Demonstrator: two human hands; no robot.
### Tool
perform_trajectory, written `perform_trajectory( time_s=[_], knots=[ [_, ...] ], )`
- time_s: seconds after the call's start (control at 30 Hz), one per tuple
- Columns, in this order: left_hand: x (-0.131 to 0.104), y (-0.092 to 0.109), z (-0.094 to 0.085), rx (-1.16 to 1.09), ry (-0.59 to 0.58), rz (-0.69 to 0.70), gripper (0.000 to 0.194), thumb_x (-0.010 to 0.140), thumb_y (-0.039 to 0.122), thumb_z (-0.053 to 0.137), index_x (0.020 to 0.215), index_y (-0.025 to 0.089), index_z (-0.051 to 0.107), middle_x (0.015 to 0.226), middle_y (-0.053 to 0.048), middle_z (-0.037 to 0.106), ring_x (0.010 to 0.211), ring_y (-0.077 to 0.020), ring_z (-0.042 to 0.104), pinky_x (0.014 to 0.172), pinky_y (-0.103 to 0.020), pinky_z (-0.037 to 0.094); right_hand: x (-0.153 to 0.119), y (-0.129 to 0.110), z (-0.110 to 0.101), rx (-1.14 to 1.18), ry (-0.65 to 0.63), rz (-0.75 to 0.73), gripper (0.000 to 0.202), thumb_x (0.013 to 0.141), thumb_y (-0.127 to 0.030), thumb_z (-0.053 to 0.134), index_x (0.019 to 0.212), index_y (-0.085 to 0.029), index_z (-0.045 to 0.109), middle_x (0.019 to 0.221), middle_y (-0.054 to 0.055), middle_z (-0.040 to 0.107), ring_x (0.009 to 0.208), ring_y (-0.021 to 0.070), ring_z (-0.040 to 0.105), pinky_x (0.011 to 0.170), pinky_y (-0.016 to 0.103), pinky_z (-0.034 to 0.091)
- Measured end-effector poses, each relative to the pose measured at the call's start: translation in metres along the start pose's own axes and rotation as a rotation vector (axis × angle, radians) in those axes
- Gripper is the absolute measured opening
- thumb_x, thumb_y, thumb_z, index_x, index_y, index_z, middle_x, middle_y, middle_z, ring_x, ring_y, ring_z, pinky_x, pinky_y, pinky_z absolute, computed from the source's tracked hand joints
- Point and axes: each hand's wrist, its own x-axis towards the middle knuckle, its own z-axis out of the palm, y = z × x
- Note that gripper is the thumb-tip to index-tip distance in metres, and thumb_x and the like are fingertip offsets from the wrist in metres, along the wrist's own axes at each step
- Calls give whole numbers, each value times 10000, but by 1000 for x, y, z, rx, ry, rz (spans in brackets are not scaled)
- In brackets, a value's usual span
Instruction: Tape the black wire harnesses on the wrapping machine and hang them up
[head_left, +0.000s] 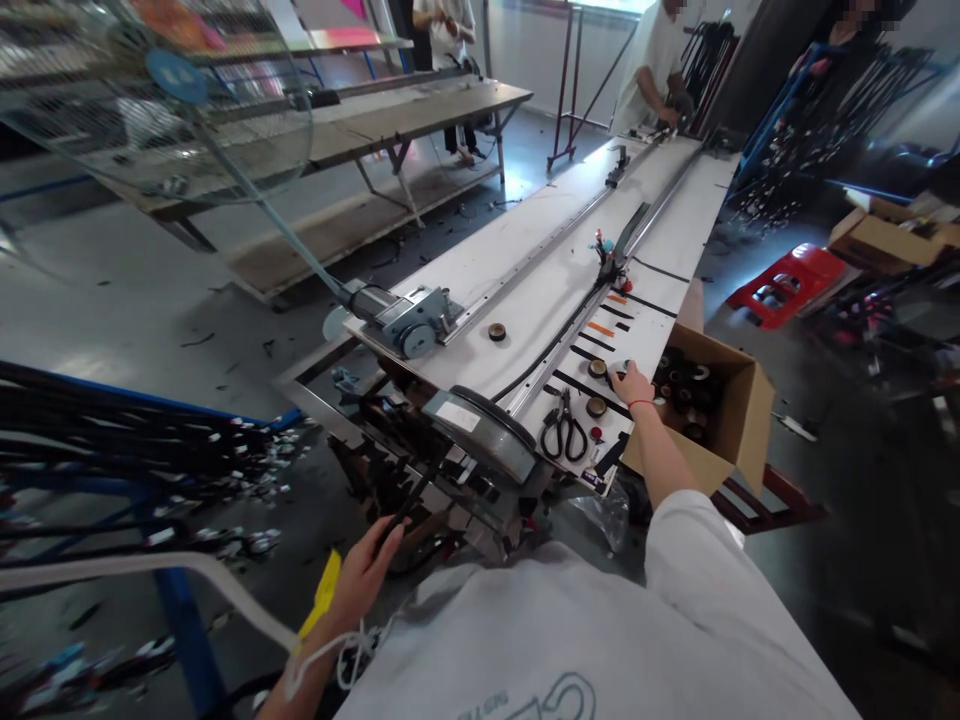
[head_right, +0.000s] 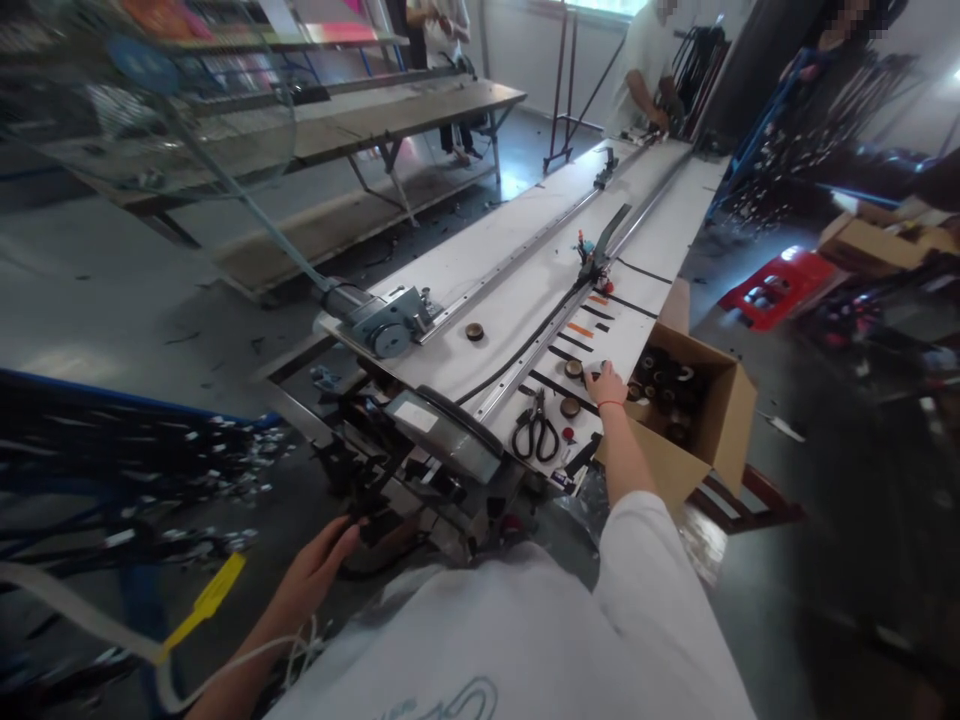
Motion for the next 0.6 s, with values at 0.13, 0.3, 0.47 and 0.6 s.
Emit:
perform_trajectory(
  time_s=[0.13,0.3,0.47,0.6],
  knots=[
    [5,7,14,-60,-86,65,661,768,779,422,1003,204,648,708,-31,670,709,-238,654,732,-352,549,0,0,-2,21,-4,-3,650,969,-482,362,1509,-134,268,1448,214,463,1268,328,488,1019,507,382],
    [12,19,21,-60,-152,117,628,748,731,489,1053,206,653,888,-60,726,880,-266,676,832,-360,542,-5,-1,-2,52,-21,16,680,948,-540,385,1504,-160,286,1429,210,481,1252,335,499,1024,527,371],
    [26,23,24,42,-245,99,480,805,673,450,750,220,600,700,-34,661,698,-233,637,730,-338,518,-4,-4,-20,70,-37,20,638,930,-499,451,1455,-147,361,1398,224,501,1252,348,497,1025,538,365],
    [45,25,34,23,-220,92,449,870,610,371,740,221,554,619,-4,556,637,-196,568,670,-305,467,-44,-30,-29,228,118,-103,509,939,-395,450,1368,-121,453,1303,218,560,1210,340,518,1022,512,384]
  ],
)
